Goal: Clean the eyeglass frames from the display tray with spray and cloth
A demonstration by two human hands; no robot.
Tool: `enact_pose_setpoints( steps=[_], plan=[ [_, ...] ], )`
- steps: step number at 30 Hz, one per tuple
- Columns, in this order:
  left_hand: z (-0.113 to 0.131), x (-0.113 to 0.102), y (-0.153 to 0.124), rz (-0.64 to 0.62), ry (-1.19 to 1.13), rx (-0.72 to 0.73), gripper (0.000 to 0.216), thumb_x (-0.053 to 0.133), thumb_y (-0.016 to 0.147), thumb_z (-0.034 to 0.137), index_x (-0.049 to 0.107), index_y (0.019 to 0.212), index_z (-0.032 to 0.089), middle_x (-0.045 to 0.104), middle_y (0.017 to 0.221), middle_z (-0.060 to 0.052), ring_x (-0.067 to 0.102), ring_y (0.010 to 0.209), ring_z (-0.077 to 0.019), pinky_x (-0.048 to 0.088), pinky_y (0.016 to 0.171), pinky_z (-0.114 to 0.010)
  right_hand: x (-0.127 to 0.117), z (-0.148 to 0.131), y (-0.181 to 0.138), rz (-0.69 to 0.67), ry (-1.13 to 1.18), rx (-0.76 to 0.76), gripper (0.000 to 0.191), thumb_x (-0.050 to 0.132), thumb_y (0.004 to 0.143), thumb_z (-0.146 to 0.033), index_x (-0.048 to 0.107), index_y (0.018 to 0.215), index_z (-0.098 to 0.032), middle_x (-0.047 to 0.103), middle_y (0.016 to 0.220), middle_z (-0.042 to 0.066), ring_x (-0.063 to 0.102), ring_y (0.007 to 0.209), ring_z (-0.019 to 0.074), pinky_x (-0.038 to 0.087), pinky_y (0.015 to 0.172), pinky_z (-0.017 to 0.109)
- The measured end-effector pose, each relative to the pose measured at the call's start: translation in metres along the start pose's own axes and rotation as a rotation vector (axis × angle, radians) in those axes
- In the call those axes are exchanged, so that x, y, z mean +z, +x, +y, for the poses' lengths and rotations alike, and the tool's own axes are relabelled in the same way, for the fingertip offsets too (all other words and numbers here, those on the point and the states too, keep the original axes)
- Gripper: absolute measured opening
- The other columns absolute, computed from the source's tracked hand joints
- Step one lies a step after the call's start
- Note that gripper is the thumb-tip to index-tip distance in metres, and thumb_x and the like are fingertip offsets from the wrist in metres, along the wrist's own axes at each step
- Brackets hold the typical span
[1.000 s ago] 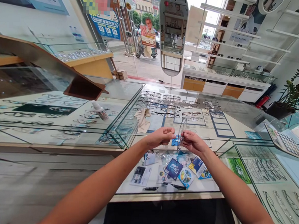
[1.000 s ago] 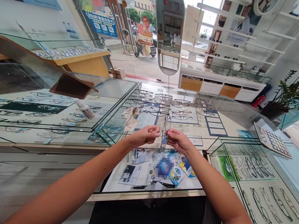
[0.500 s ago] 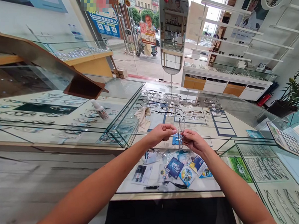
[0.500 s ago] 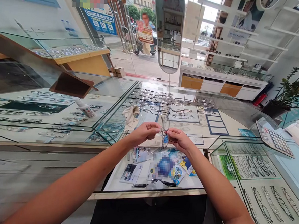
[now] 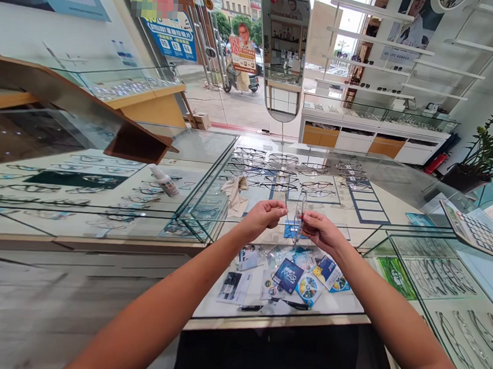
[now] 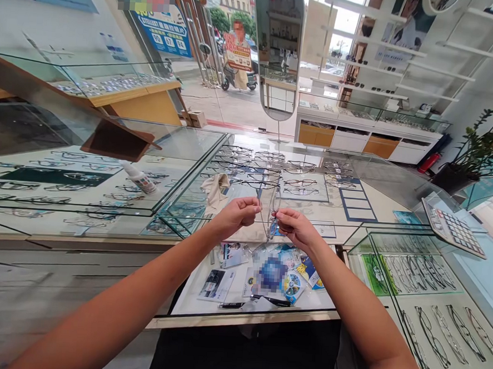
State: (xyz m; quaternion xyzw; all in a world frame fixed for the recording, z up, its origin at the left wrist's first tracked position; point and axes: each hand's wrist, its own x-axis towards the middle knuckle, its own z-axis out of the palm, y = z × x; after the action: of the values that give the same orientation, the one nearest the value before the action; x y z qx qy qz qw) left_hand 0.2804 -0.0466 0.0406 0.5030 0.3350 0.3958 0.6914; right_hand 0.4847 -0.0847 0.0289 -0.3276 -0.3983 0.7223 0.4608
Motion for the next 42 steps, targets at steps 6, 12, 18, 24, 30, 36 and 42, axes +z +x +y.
enact_pose_setpoints(
  steps=[6, 12, 18, 24, 30, 36, 42],
  plan=[
    [0.005, -0.004, 0.002, 0.183, -0.076, 0.058, 0.041, 0.087, 0.059, 0.037, 0.054, 0.075, 0.019, 0.023, 0.047, 0.016, 0.016, 0.040, -0.0016, 0.013, 0.045, -0.020, -0.007, -0.018, -0.002, 0.045, 0.089, -0.158, 0.037, 0.093, 0.069, -0.046, 0.066, 0.082, -0.024, 0.025, 0.054, -0.011, 0.014, 0.052, 0.0093, 0.017, 0.051, 0.027],
    [0.005, -0.003, 0.002, 0.231, -0.128, 0.073, 0.037, 0.083, 0.061, 0.033, 0.054, 0.077, 0.019, 0.023, 0.050, 0.015, 0.019, 0.040, -0.0021, 0.013, 0.044, -0.019, -0.008, -0.029, -0.006, 0.093, 0.072, -0.249, 0.038, 0.090, 0.074, -0.048, 0.059, 0.079, -0.025, 0.019, 0.057, -0.010, 0.014, 0.053, 0.0106, 0.022, 0.051, 0.028],
    [0.003, -0.001, 0.004, 0.213, -0.066, 0.072, 0.039, 0.087, 0.062, 0.040, 0.057, 0.075, 0.019, 0.022, 0.048, 0.016, 0.017, 0.040, -0.0025, 0.013, 0.044, -0.020, -0.008, -0.044, -0.010, 0.194, -0.040, -0.341, 0.041, 0.091, 0.068, -0.055, 0.064, 0.082, -0.027, 0.022, 0.054, -0.010, 0.016, 0.053, 0.0114, 0.024, 0.053, 0.030],
    [0.012, 0.004, -0.004, 0.310, 0.151, 0.253, 0.039, 0.085, 0.067, 0.049, 0.068, 0.080, 0.017, 0.029, 0.049, 0.011, 0.021, 0.044, -0.0049, 0.012, 0.047, -0.024, 0.000, -0.044, -0.022, 0.439, -0.503, -0.563, 0.039, 0.086, 0.071, -0.062, 0.074, 0.085, -0.027, 0.038, 0.060, -0.004, 0.029, 0.062, 0.0148, 0.026, 0.060, 0.032],
    [0.024, 0.008, -0.013, 0.179, 0.201, 0.316, 0.041, 0.079, 0.074, 0.056, 0.076, 0.080, 0.015, 0.038, 0.051, 0.006, 0.030, 0.051, -0.0092, 0.023, 0.052, -0.026, 0.006, -0.033, -0.028, 0.350, -1.158, -0.702, 0.027, 0.065, 0.097, -0.051, 0.079, 0.095, -0.028, 0.067, 0.078, 0.007, 0.049, 0.075, 0.0210, 0.032, 0.075, 0.037],
    [0.024, 0.005, -0.014, 0.074, 0.312, 0.324, 0.037, 0.079, 0.075, 0.054, 0.079, 0.074, 0.017, 0.067, 0.076, -0.005, 0.056, 0.078, -0.0187, 0.043, 0.078, -0.032, 0.003, -0.032, -0.027, 0.307, -1.764, -1.020, 0.026, 0.051, 0.107, -0.027, 0.077, 0.107, -0.024, 0.072, 0.071, 0.003, 0.050, 0.067, 0.0182, 0.026, 0.071, 0.036],
    [0.019, 0.002, -0.012, -0.013, 0.246, 0.204, 0.035, 0.085, 0.070, 0.054, 0.078, 0.068, 0.019, 0.070, 0.075, -0.004, 0.058, 0.079, -0.0190, 0.044, 0.082, -0.035, 0.007, -0.032, -0.029, 0.287, -1.923, -1.157, 0.022, 0.052, 0.106, -0.021, 0.074, 0.103, -0.020, 0.071, 0.067, 0.000, 0.051, 0.065, 0.0175, 0.027, 0.070, 0.035]
  ],
)
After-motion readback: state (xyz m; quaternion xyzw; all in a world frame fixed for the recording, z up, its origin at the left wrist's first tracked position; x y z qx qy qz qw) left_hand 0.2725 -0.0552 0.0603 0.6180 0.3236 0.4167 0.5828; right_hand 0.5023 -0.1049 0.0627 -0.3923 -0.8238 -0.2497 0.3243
